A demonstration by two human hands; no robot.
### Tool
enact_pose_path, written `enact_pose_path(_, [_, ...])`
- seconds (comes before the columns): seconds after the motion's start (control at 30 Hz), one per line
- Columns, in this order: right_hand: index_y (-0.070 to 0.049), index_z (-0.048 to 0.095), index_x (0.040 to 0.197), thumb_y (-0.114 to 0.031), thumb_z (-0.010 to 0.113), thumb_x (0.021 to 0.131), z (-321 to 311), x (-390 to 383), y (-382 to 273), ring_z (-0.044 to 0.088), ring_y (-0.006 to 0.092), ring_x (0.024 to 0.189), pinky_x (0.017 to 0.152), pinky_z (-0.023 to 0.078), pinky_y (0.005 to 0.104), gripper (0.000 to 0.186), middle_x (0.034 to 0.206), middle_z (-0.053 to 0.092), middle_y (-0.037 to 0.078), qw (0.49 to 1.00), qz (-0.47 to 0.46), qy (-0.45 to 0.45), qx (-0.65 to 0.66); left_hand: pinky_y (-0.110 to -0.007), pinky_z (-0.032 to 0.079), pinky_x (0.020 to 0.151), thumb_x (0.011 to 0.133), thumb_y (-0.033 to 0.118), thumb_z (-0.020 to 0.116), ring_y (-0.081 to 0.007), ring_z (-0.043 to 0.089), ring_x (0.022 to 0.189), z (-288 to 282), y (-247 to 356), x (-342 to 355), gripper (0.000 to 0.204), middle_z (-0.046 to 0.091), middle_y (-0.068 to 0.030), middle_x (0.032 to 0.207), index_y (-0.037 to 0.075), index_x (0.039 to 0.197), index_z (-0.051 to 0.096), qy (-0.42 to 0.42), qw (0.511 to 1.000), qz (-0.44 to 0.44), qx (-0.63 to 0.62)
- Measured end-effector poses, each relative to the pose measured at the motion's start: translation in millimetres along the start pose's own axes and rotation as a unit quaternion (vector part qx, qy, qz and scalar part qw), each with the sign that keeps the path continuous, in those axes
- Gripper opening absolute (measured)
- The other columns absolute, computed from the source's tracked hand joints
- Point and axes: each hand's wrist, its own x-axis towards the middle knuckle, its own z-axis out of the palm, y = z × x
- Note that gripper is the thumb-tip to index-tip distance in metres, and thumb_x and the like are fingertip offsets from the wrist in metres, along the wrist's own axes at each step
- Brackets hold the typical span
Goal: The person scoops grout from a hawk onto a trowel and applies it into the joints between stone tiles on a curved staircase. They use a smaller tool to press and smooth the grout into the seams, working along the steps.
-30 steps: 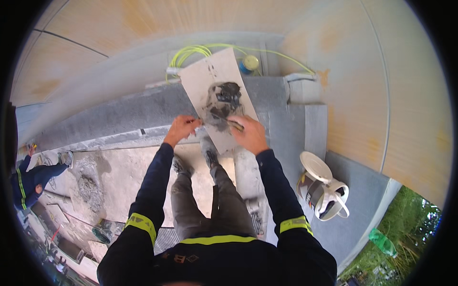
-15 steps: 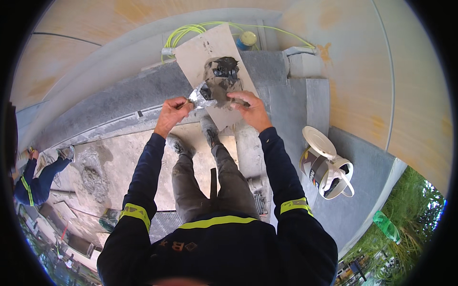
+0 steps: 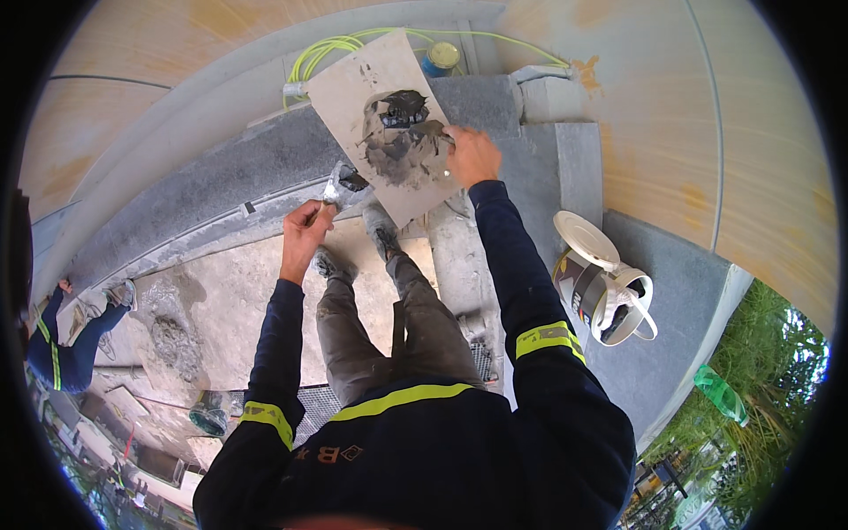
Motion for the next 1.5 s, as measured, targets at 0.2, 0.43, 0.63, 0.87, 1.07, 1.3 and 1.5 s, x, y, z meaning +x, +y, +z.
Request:
enact_pose_path(0.2, [-0.025, 0.081, 0.131, -0.022, 0.072, 0.096, -9.5, -38.2, 9.4, 0.075, 0.0424, 0.109, 0.092, 0.062, 0.0558, 0.036, 0.119, 0.08, 0.014, 0.995, 0.103, -0.004, -0.006, -0.025, 0.037, 0.057, 0.109, 0.026, 0.075, -0.0027, 0.05, 0.062, -5.7, -20.8, -12.6, 0.024, 0.07, 0.0004, 0.08, 0.003, 0.106, 0.078, 0.012, 0.999, -0.014, -0.039])
enact_pose_path(0.43, [-0.027, 0.084, 0.126, -0.019, 0.073, 0.093, -1.2, -119.9, 25.8, 0.075, 0.0368, 0.11, 0.087, 0.064, 0.0535, 0.036, 0.112, 0.079, 0.009, 0.989, 0.127, -0.025, -0.066, -0.025, 0.042, 0.064, 0.107, 0.021, 0.074, -0.0033, 0.053, 0.071, -9.0, -17.4, -15.8, 0.021, 0.069, 0.0029, 0.081, 0.001, 0.108, 0.079, 0.009, 0.999, -0.03, -0.042])
enact_pose_path(0.63, [-0.027, 0.084, 0.126, -0.017, 0.074, 0.093, 14.3, -115.9, 32.4, 0.074, 0.0347, 0.11, 0.087, 0.064, 0.053, 0.036, 0.113, 0.078, 0.007, 0.991, 0.096, 0.01, -0.09, -0.026, 0.047, 0.072, 0.106, 0.02, 0.075, -0.0061, 0.059, 0.078, -5.1, -15.8, -13.8, 0.022, 0.069, 0.0015, 0.083, -0.002, 0.108, 0.077, 0.003, 1.0, -0.026, -0.015])
enact_pose_path(0.87, [-0.027, 0.085, 0.124, -0.016, 0.074, 0.093, 15.6, -110.4, 32.6, 0.074, 0.0348, 0.11, 0.086, 0.063, 0.0542, 0.035, 0.114, 0.078, 0.008, 0.991, 0.089, 0.006, -0.095, -0.026, 0.047, 0.072, 0.106, 0.019, 0.075, -0.0059, 0.06, 0.078, -1.1, -15.1, -14.2, 0.022, 0.069, 0.0017, 0.083, -0.002, 0.107, 0.077, -0.005, 0.999, -0.017, -0.033])
enact_pose_path(1.07, [-0.027, 0.085, 0.124, -0.016, 0.074, 0.092, 15.2, -109.0, 33.8, 0.074, 0.0346, 0.111, 0.088, 0.063, 0.0551, 0.035, 0.113, 0.077, 0.008, 0.991, 0.09, 0.004, -0.098, -0.026, 0.046, 0.07, 0.106, 0.02, 0.076, -0.0053, 0.058, 0.077, 0.4, -13.6, -12.7, 0.021, 0.069, 0.0018, 0.082, -0.001, 0.108, 0.079, -0.008, 0.999, -0.026, -0.029])
enact_pose_path(1.3, [-0.028, 0.085, 0.125, -0.014, 0.073, 0.091, 24.4, -113.1, 36.3, 0.073, 0.0362, 0.111, 0.09, 0.062, 0.054, 0.038, 0.112, 0.077, 0.008, 0.99, 0.09, -0.011, -0.111, -0.025, 0.041, 0.061, 0.108, 0.021, 0.075, -0.0041, 0.053, 0.066, 2.3, -19.7, -11.3, 0.021, 0.07, -0.0001, 0.081, 0.001, 0.112, 0.08, -0.002, 0.999, -0.01, -0.033])
enact_pose_path(1.5, [-0.019, 0.084, 0.128, -0.012, 0.078, 0.093, -11.6, -121.4, 34.7, 0.074, 0.0331, 0.121, 0.102, 0.06, 0.0449, 0.036, 0.128, 0.078, 0.011, 0.98, 0.095, -0.052, 0.169, -0.024, 0.039, 0.055, 0.108, 0.02, 0.075, -0.0035, 0.051, 0.06, 1.5, -6.7, -15.4, 0.022, 0.072, -0.0016, 0.081, 0.001, 0.117, 0.08, -0.024, 0.999, 0.01, -0.036])
